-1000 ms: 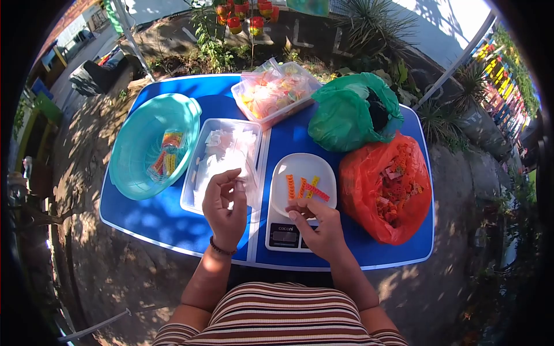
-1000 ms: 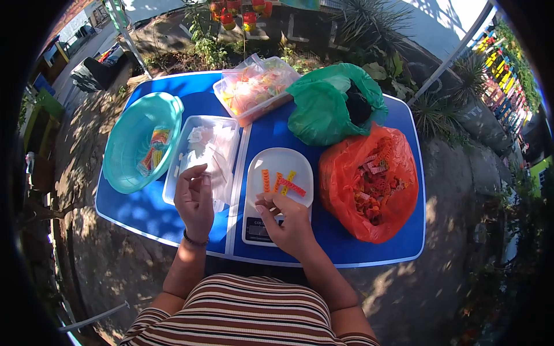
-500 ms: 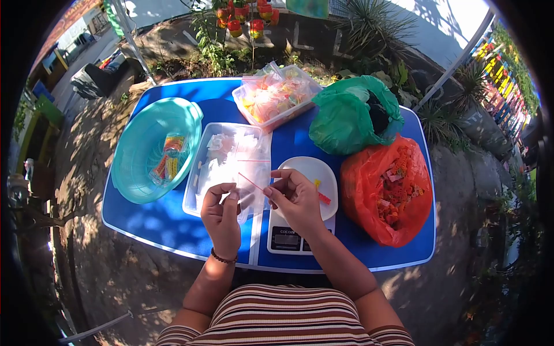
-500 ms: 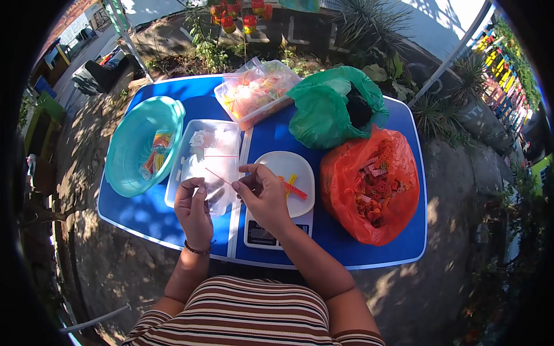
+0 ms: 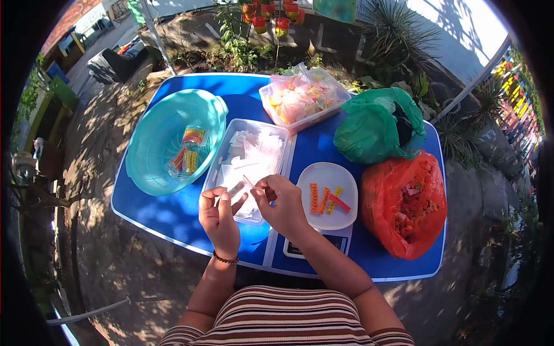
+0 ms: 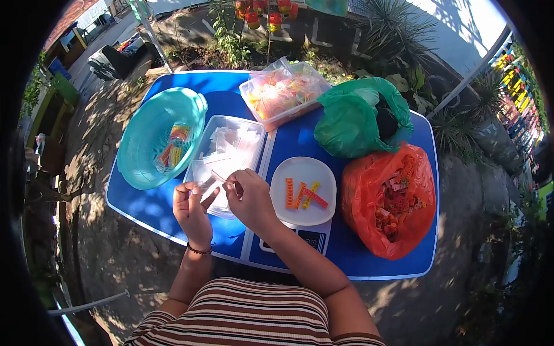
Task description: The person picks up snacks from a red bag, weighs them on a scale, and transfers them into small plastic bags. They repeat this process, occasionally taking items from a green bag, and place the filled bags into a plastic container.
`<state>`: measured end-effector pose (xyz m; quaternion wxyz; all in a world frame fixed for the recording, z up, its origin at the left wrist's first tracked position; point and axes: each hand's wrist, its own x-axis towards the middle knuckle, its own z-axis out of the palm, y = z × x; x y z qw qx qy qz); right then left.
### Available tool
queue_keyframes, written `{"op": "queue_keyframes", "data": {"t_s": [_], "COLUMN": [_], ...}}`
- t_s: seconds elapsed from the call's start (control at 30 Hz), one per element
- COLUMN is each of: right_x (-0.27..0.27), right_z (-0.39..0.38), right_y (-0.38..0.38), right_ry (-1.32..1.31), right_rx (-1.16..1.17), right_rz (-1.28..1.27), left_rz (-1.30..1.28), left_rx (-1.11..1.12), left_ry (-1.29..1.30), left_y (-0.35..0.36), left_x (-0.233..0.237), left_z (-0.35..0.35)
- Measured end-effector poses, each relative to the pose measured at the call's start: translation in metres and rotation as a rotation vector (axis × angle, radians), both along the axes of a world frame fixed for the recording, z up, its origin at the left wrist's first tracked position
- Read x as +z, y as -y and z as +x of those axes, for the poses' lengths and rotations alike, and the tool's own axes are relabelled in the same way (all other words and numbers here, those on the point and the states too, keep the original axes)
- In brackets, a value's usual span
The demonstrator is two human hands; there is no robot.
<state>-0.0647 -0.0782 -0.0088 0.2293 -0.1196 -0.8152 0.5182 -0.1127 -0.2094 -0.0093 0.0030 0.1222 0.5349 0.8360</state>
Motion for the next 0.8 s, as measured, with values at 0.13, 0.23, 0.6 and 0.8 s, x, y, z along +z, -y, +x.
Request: {"op": "queue_keyframes", "data": {"t_s": [0.13,0.23,0.6,0.8], "right_x": [0.007,0.013,0.025,0.053], "right_z": [-0.001,0.001,0.055,0.109], "right_y": [0.004,0.0,-0.019,-0.053], "right_ry": [0.024,-0.007,-0.149,-0.039], "right_rx": [0.012,0.033,0.165,0.022], "right_rz": [0.299,0.508,-0.721,0.103], "left_rz": [0.13,0.287,0.346,-0.12], "left_rx": [-0.068,-0.216,-0.415,-0.778], "left_ry": [-0.017,0.038,0.154,-0.067], "left_y": [0.012,0.017,0.001,-0.003], "left_x": [0.011,0.016,0.022,0.013], "left_z": [-0.001,0.003,0.03,0.029]}}
